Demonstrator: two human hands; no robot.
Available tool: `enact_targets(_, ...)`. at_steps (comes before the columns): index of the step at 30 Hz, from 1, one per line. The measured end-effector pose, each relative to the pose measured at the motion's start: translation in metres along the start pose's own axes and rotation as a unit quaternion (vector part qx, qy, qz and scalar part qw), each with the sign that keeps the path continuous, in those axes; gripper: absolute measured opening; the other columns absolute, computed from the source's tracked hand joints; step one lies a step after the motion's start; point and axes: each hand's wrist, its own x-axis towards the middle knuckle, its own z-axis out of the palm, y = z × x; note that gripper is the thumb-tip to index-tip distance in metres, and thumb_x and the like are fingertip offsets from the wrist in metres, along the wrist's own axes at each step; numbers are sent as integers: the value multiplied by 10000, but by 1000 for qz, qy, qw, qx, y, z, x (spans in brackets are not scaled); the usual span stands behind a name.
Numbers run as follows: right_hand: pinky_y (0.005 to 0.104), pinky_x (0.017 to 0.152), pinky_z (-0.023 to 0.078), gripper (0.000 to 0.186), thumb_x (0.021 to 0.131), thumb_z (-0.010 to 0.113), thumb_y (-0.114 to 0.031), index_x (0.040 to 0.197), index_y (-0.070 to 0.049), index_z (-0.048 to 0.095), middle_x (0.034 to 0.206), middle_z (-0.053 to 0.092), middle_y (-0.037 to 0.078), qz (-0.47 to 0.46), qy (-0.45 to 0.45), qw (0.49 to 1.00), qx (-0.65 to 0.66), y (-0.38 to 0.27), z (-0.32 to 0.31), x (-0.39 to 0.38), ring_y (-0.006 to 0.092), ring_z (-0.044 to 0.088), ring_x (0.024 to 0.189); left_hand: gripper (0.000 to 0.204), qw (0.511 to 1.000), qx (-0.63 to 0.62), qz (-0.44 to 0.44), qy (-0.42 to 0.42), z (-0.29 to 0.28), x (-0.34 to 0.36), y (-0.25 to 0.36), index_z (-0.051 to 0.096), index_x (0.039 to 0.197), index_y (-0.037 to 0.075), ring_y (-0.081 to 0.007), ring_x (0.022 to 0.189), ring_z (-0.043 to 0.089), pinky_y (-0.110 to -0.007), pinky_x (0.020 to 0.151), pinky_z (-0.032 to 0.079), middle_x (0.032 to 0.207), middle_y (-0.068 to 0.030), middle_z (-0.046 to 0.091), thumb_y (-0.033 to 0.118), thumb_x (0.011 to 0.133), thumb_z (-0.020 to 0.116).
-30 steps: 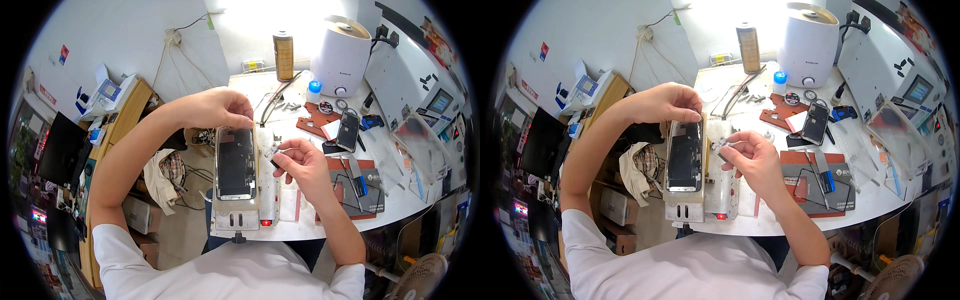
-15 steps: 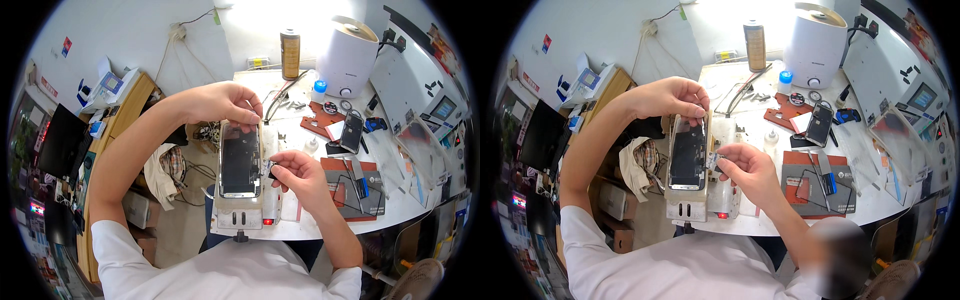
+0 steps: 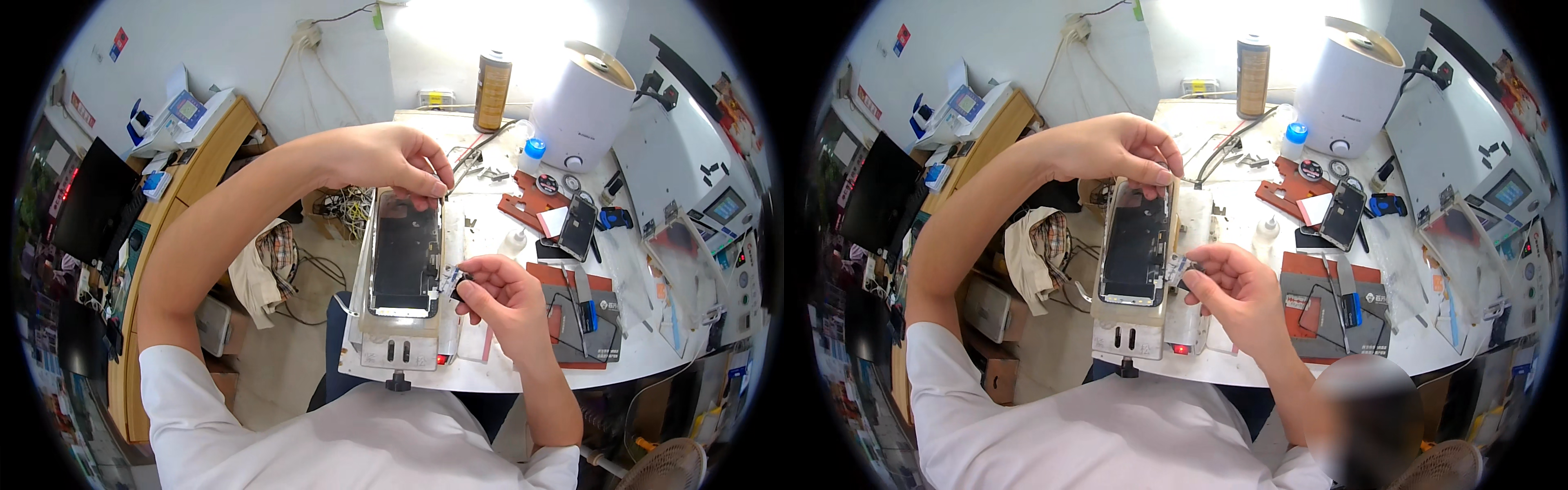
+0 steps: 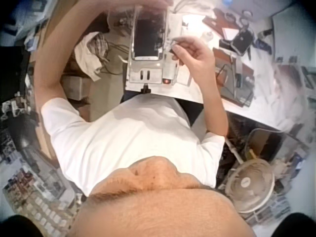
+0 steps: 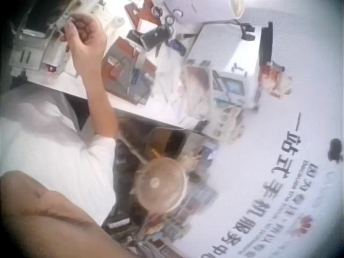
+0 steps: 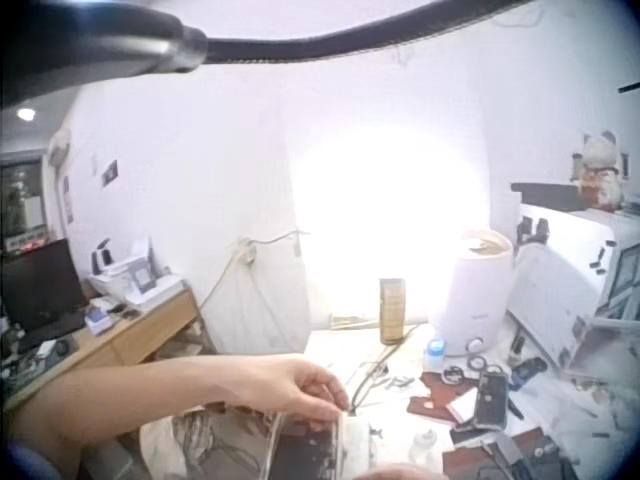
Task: The person uses a metal prying tool to separate the screen assembly from the phone's chassis. They then use a small brush to clean the internal components and apply a liquid from a bottle to the device's interior.
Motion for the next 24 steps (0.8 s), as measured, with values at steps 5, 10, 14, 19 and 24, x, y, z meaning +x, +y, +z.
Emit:
enact_targets(5, 197, 591, 516, 239, 951, 720, 3, 1169, 41, 629, 928, 713, 80, 5, 11, 1000, -22, -3, 4, -4, 98, 704, 737, 221, 1000, 9, -5, 10, 2, -1, 1, 701, 1136, 8, -105, 879, 679, -247, 802, 527, 975, -37, 724, 161, 980, 733)
enact_targets(10, 201, 634, 546, 277, 949, 747, -36, 1179, 49, 619, 977, 723, 85, -3, 13, 999, -38, -5, 4, -8, 98, 719, 800, 226, 1000, 15, -1, 14, 2, 0, 0, 701, 1141, 7, -110, 892, 682, -258, 813, 532, 986, -48, 729, 165, 981, 725)
enact_targets(14, 203, 625, 542, 274, 946, 752, -44, 1168, 39, 615, 986, 729, 89, 4, 23, 999, -30, -8, 8, -10, 96, 721, 793, 234, 1000, 19, 0, 12, 2, -2, -2, 697, 1157, 4, -113, 915, 691, -261, 833, 539, 1008, -61, 737, 167, 990, 708)
enact_targets(19, 204, 620, 546, 267, 944, 760, -58, 1153, 29, 616, 960, 739, 84, 50, 21, 998, -30, -15, 11, -8, 86, 718, 774, 241, 1000, 28, 5, 3, 0, -1, -4, 691, 1171, -2, -117, 931, 699, -262, 833, 551, 1033, -76, 746, 164, 996, 694)
enact_targets(24, 202, 638, 580, 250, 938, 764, -58, 1126, 33, 627, 928, 739, 82, 35, 43, 997, -55, -17, 16, -9, 73, 709, 758, 243, 1000, 23, 9, 5, 1, -3, -5, 688, 1173, -6, -120, 920, 700, -260, 816, 561, 1029, -73, 750, 160, 996, 685)
